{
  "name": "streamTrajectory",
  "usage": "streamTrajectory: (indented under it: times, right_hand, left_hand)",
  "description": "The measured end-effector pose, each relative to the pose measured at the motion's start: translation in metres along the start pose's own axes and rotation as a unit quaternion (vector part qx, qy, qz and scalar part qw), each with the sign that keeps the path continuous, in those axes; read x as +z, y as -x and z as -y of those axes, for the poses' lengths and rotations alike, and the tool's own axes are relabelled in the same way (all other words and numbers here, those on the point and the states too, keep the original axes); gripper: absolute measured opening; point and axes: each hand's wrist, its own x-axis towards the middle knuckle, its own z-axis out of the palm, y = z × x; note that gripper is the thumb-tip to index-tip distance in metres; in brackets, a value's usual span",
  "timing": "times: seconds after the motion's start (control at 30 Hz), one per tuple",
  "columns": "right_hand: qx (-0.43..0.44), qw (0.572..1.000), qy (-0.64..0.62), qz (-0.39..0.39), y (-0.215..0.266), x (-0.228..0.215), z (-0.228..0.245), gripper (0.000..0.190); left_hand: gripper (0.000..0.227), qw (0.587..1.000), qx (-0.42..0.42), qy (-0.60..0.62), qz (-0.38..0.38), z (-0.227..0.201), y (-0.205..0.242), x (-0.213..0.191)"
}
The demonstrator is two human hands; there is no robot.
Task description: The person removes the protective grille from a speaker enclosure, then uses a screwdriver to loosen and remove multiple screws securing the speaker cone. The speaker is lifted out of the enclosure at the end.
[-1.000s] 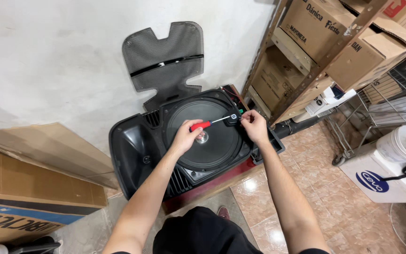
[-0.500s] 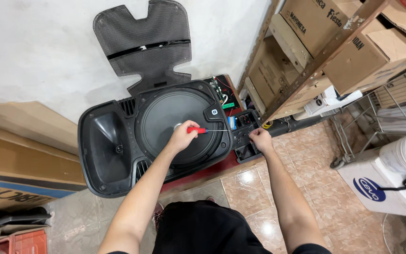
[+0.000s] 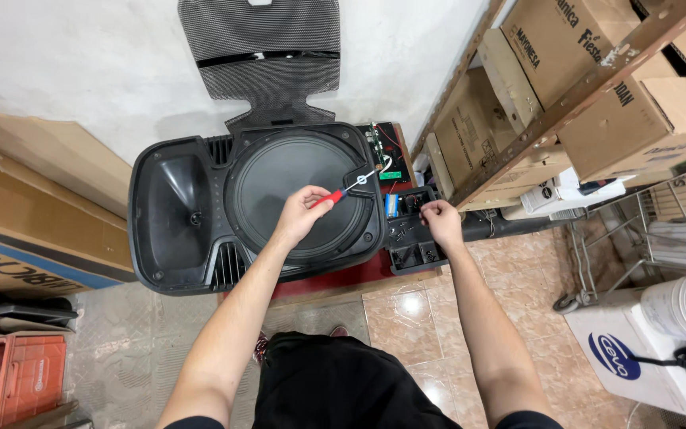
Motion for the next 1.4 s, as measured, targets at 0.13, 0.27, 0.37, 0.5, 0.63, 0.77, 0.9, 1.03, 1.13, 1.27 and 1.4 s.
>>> streamTrajectory:
  times: [0.13,0.27,0.37,0.5,0.63,0.77,0.9,1.03,1.13,1.27,1.4]
  right_hand:
    - [-0.127,0.989,-0.073,-0.016,0.053,-0.015,0.106,0.015]
    - [-0.270,0.959,-0.085,0.017,0.114,-0.004,0.183,0.013]
    - [-0.325,0.941,-0.056,0.077,0.152,0.015,0.215,0.026]
    - [-0.404,0.909,0.037,0.100,0.181,0.031,0.228,0.050]
    - [-0.418,0.900,0.073,0.102,0.202,0.047,0.230,0.052]
    - [-0.349,0.924,0.099,0.120,0.227,0.046,0.231,0.046]
    - [-0.308,0.914,0.240,0.109,0.241,0.026,0.223,0.043]
    - [-0.277,0.899,0.320,0.109,0.275,0.014,0.233,0.042]
    - [-0.266,0.858,0.427,0.103,0.288,0.015,0.235,0.042]
    - [-0.262,0.820,0.502,0.089,0.305,0.032,0.250,0.041]
    - [-0.259,0.791,0.548,0.081,0.298,0.048,0.260,0.037]
  left_hand:
    - [0.029,0.999,0.001,0.031,-0.030,0.005,0.005,0.005]
    - [0.033,0.996,0.007,0.086,-0.015,-0.001,0.011,0.009]
    - [0.043,0.995,0.028,0.091,0.006,-0.018,0.021,0.010]
    - [0.051,0.992,-0.004,0.119,0.032,-0.041,0.051,0.006]
    - [0.042,0.995,-0.001,0.097,0.026,-0.041,0.067,-0.011]
    - [0.018,0.939,0.139,-0.306,0.068,-0.061,0.096,-0.056]
    - [0.029,0.811,0.238,-0.522,0.116,-0.028,0.107,-0.102]
    - [0.034,0.767,0.310,-0.551,0.105,-0.008,0.111,-0.117]
    - [0.032,0.761,0.358,-0.539,0.056,0.004,0.114,-0.117]
    - [0.031,0.767,0.380,-0.516,0.025,0.008,0.114,-0.118]
    - [0.031,0.772,0.370,-0.516,0.023,0.008,0.112,-0.120]
